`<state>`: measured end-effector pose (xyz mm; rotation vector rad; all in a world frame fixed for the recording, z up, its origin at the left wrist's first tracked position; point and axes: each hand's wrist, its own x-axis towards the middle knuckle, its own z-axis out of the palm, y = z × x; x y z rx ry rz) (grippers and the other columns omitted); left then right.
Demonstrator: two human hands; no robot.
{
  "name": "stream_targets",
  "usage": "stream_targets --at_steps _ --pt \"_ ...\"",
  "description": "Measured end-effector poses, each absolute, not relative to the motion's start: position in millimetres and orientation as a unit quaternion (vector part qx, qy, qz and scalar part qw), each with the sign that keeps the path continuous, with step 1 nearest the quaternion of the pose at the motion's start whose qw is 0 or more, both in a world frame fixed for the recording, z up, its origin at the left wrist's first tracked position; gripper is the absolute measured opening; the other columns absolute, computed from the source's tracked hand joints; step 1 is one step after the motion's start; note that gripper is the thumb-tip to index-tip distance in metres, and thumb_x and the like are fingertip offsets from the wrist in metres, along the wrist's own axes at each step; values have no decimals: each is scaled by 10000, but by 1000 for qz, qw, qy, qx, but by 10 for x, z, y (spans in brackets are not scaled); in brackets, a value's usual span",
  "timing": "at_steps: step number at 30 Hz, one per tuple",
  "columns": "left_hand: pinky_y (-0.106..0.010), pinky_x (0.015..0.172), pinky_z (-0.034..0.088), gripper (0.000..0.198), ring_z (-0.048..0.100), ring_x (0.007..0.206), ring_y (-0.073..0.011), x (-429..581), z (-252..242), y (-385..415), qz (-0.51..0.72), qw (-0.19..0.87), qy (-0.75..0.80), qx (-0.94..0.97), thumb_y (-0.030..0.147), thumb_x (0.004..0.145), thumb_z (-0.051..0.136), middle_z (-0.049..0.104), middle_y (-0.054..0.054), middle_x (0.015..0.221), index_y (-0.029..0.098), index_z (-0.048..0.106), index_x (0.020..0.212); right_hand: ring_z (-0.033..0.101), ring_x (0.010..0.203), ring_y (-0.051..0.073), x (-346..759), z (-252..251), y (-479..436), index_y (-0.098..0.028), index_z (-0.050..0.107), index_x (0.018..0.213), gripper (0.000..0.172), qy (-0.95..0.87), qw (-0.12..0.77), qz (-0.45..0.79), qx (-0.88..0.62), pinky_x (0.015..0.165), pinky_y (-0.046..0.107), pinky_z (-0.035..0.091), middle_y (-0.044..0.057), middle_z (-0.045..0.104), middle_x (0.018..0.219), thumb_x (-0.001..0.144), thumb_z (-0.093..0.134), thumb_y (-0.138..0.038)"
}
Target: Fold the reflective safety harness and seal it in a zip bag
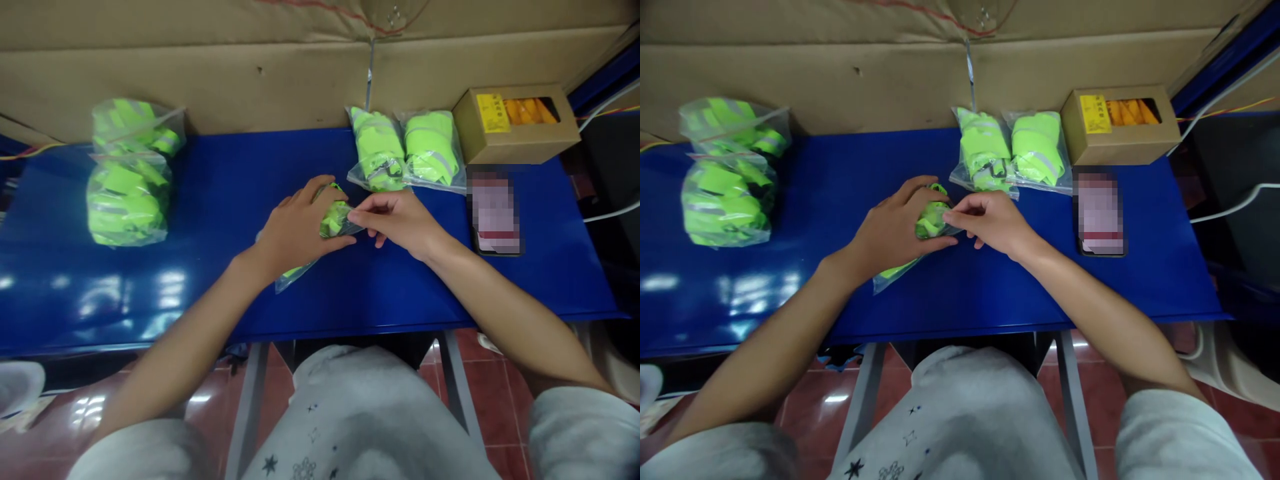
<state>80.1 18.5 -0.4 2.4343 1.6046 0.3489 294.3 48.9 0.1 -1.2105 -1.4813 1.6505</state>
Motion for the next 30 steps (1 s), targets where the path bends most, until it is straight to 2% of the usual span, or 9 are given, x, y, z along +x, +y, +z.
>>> stream_targets --at_steps 5,9,11,13,16,18,20,23,30 --pt "-553 1117 534 956 560 1446 -413 847 -63 98 161 110 555 808 635 858 823 470 -213 1638 229 386 1605 488 453 95 2972 -27 546 -200 745 745 408 -545 222 675 -445 366 223 489 -30 571 534 745 933 -562" --pt "-561 1126 530 866 569 1435 -404 857 -82 75 161 112 546 814 611 887 800 488 -201 1621 227 441 1575 512 494 97 2980 8 526 -202 721 720 425 -603 264 608 -444 411 211 475 -9 611 612 850 836 -590" --pt "-555 1121 536 836 572 1432 -400 860 -87 70 163 108 550 812 593 891 801 496 -196 1612 223 464 1561 626 651 139 2983 14 510 -213 748 813 320 -643 341 510 -459 546 229 552 20 715 769 860 848 -514" --pt "-557 1121 538 873 564 1441 -408 865 -85 62 163 111 553 809 605 885 801 476 -202 1626 216 443 1580 723 926 205 2981 -3 493 -236 786 1027 267 -685 385 425 -449 782 303 626 50 793 1079 893 821 -464" --pt "-550 1108 544 988 518 1482 -435 884 -58 43 162 128 570 796 664 876 778 382 -223 1691 219 348 1646 689 1288 280 2960 -53 461 -234 739 1324 397 -759 334 399 -391 1107 432 548 84 728 1423 1015 653 -467" --pt "-541 1103 542 1021 529 1469 -444 901 -20 35 155 132 592 780 677 896 745 392 -238 1685 211 285 1678 635 1394 293 2944 -72 442 -212 715 1383 440 -789 298 400 -359 1190 445 479 95 693 1489 1055 576 -471" --pt "-537 1098 536 979 593 1397 -439 917 24 37 132 120 608 774 638 935 710 498 -242 1606 188 272 1685 641 1381 296 2940 -66 434 -208 726 1361 451 -792 291 415 -342 1169 420 485 86 706 1470 1046 589 -500" --pt "-526 1061 553 907 647 1308 -430 938 70 60 95 106 596 790 580 960 687 603 -221 1485 172 308 1675 721 1164 279 2951 -49 453 -188 759 1251 460 -777 277 457 -331 1013 370 545 75 784 1272 979 677 -550" --pt "-549 1097 518 867 620 1325 -424 991 24 78 135 138 575 795 490 915 776 606 -203 1461 181 401 1634 671 861 195 2918 -198 556 -156 752 1150 414 -719 277 545 -331 779 302 516 38 770 989 892 767 -480"
